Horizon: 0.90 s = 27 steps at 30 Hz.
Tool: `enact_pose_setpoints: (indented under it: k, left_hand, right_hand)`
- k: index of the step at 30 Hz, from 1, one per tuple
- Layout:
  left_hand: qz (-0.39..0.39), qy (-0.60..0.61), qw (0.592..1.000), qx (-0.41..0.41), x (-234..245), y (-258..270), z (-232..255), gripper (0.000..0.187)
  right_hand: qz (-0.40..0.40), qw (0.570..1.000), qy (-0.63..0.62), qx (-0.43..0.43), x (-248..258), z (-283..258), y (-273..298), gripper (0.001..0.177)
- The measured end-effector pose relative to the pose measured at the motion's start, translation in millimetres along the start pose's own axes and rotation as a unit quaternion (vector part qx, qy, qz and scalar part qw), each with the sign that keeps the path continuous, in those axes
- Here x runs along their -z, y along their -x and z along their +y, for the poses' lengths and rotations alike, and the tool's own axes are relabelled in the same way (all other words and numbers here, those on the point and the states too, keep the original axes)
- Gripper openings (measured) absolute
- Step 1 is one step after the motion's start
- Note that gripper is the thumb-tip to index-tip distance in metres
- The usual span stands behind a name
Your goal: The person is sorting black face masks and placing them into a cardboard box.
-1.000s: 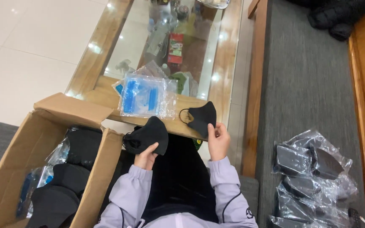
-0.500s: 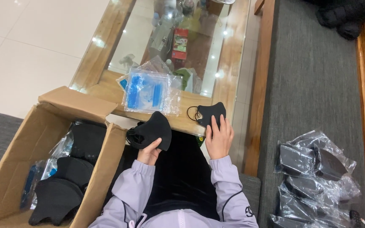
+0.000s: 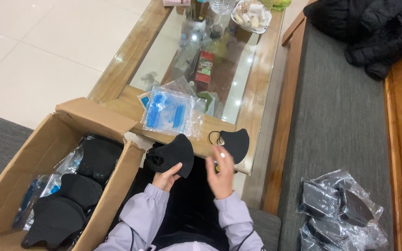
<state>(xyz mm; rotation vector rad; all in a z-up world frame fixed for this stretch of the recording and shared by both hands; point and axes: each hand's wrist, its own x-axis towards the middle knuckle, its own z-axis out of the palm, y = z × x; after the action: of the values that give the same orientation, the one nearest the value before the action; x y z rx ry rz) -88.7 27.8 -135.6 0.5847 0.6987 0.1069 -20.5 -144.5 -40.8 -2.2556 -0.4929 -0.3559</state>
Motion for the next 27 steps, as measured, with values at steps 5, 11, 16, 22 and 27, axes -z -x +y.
enact_pose_setpoints:
  k: [5,11,16,22,27]
  left_hand:
    - [-0.001,-0.027,1.0,0.009,13.3,-11.8,-17.1,0.074]
    - [-0.007,-0.071,0.997,-0.015,-1.4,1.2,-6.5,0.071]
    - [0.001,-0.111,0.993,-0.05,-4.3,4.3,-5.7,0.05]
    - [0.015,-0.104,0.992,-0.069,-5.4,0.7,-7.7,0.045]
    - [0.013,-0.115,0.991,-0.067,7.6,-12.0,-20.2,0.043]
  right_hand:
    - [-0.135,0.969,-0.181,-0.102,-20.2,-38.9,13.4,0.066]
    - [-0.136,0.971,-0.164,-0.105,-27.3,-32.3,18.5,0.06]
    - [-0.053,0.997,-0.055,-0.018,-22.5,-42.0,14.4,0.053]
    - [0.013,0.999,-0.052,0.003,-23.5,-39.4,14.5,0.013]
    - [-0.017,0.997,-0.081,0.004,-35.3,-24.4,22.5,0.008]
